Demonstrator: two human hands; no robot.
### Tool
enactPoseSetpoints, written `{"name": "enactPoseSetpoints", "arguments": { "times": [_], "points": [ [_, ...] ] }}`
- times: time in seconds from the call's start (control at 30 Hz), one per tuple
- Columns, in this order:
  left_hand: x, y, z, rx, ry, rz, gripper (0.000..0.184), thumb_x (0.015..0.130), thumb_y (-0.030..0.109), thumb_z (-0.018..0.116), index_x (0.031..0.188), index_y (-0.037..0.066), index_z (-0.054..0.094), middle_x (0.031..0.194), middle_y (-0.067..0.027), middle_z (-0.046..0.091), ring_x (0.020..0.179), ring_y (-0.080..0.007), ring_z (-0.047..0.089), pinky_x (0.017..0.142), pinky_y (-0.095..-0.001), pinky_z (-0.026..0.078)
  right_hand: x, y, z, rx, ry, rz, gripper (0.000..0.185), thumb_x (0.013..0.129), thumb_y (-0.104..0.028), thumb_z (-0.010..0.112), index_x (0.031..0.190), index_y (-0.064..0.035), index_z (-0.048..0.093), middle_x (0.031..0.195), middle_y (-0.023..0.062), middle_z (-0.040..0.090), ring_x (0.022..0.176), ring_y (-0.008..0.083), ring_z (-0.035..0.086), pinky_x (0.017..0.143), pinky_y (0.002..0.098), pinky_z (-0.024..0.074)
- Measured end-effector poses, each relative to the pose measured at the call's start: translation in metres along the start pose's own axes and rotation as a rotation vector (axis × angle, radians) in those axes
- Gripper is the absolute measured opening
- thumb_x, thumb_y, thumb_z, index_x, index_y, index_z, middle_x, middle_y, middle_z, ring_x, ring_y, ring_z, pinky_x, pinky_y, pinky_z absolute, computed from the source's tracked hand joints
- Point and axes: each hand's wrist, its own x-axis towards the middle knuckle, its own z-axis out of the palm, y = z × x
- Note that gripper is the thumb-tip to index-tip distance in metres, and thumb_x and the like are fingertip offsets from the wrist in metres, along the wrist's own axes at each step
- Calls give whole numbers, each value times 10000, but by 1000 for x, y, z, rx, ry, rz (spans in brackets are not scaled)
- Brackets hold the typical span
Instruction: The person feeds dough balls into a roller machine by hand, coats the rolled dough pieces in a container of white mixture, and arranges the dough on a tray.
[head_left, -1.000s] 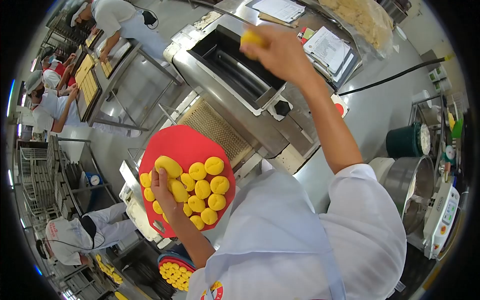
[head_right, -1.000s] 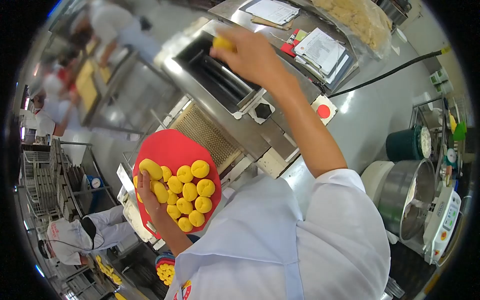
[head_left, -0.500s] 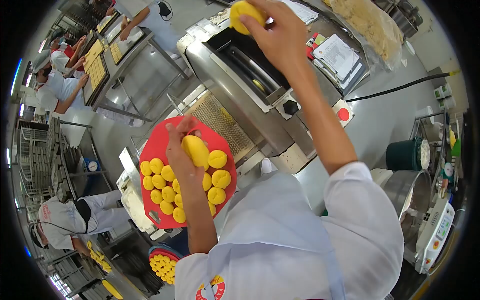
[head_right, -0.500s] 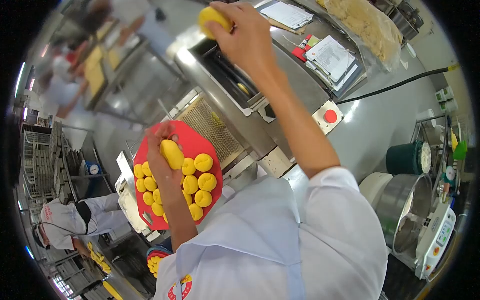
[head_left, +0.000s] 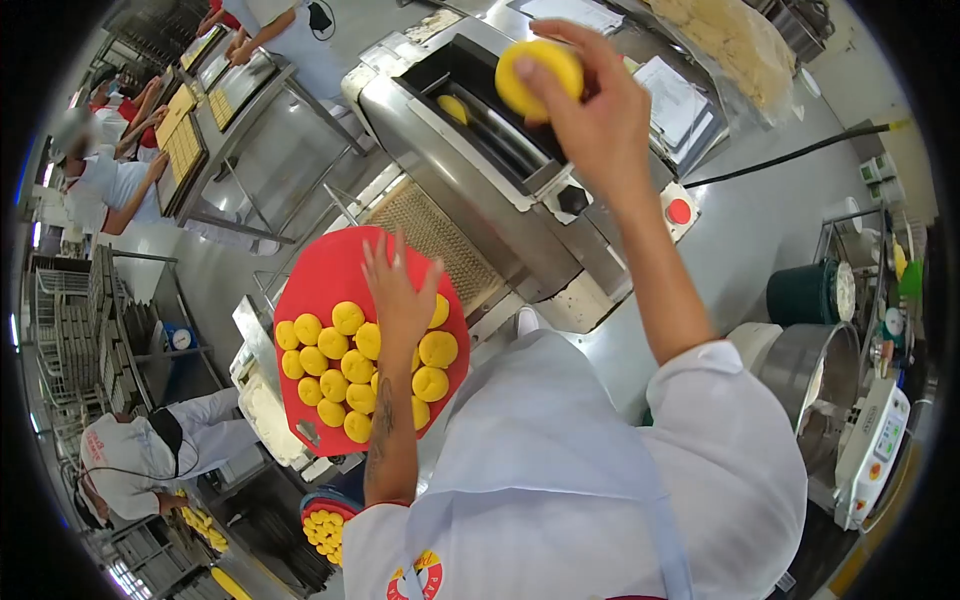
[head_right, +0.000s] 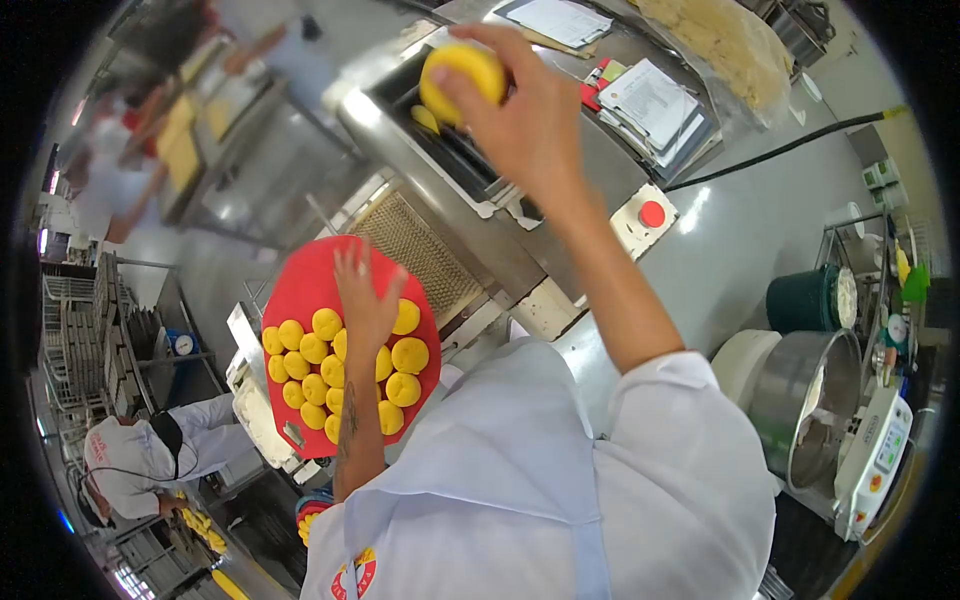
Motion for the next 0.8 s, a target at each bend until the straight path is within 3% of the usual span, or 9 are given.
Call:
{"name": "enactPoseSetpoints", "arguments": {
  "times": [0.07,0.27,0.37,0.47,0.57,0.63,0.7,0.73,0.8],
  "points": [
    [-38,-47,45,84,-237,-10,701,920,411,639,1462,21,426,1509,-267,360,1457,-398,266,1184,-572,178,28,27,-4,-276,89,-209,443,886,-386,715,1215,-95,659,965,153,734,777,280,715,751,358,561],
    [-42,-47,13,-99,-306,155,466,804,257,781,1148,10,586,1246,-197,576,1242,-395,499,1167,-542,255,24,86,1,-495,-133,-105,470,878,-475,696,1188,-122,690,1015,182,717,864,297,705,788,402,547],
    [-32,-50,2,-187,-465,189,382,792,203,800,1023,17,560,1086,-151,611,1042,-306,608,1067,-461,408,29,99,-14,-966,21,-547,482,883,-476,689,1206,-118,682,1168,173,680,977,297,684,829,401,541],
    [-35,-43,-12,-552,-247,-130,330,829,173,781,976,28,523,1011,-107,618,888,-223,630,879,-376,508,-4,8,-37,-540,-2,10,516,880,-488,687,1234,-113,662,1282,156,626,1046,308,659,862,408,537],
    [-16,12,-43,-1169,217,-183,332,875,212,753,1039,26,533,963,-85,619,810,-162,604,720,-307,508,-98,-19,22,-301,-202,-130,480,864,-361,730,1256,-94,656,1221,119,664,991,258,667,835,347,537],
    [-13,46,-65,-1428,192,-88,396,908,265,719,1152,16,533,1066,-123,620,927,-217,616,813,-344,508,-111,-27,46,-252,-303,-127,444,868,-253,747,1271,-87,659,1192,90,688,934,200,681,791,295,539],
    [-6,38,-75,-1198,277,-4,489,929,319,688,1268,14,512,1184,-168,596,1081,-281,583,917,-399,482,-85,-32,55,-152,-337,5,450,867,-248,749,1276,-85,656,1199,96,688,934,214,690,788,309,547],
    [0,14,-74,-843,339,34,545,934,347,675,1327,18,490,1251,-193,571,1175,-318,544,975,-435,457,-56,-2,63,-177,-77,-240,443,870,-275,743,1271,-105,661,1133,118,711,910,215,702,790,316,551],
    [-3,-56,-45,-336,337,7,607,938,376,659,1400,32,468,1361,-221,513,1325,-373,436,1068,-503,384,13,10,59,-415,69,-302,442,895,-355,697,1244,-85,666,976,172,725,838,249,712,787,325,548]
  ]
}}
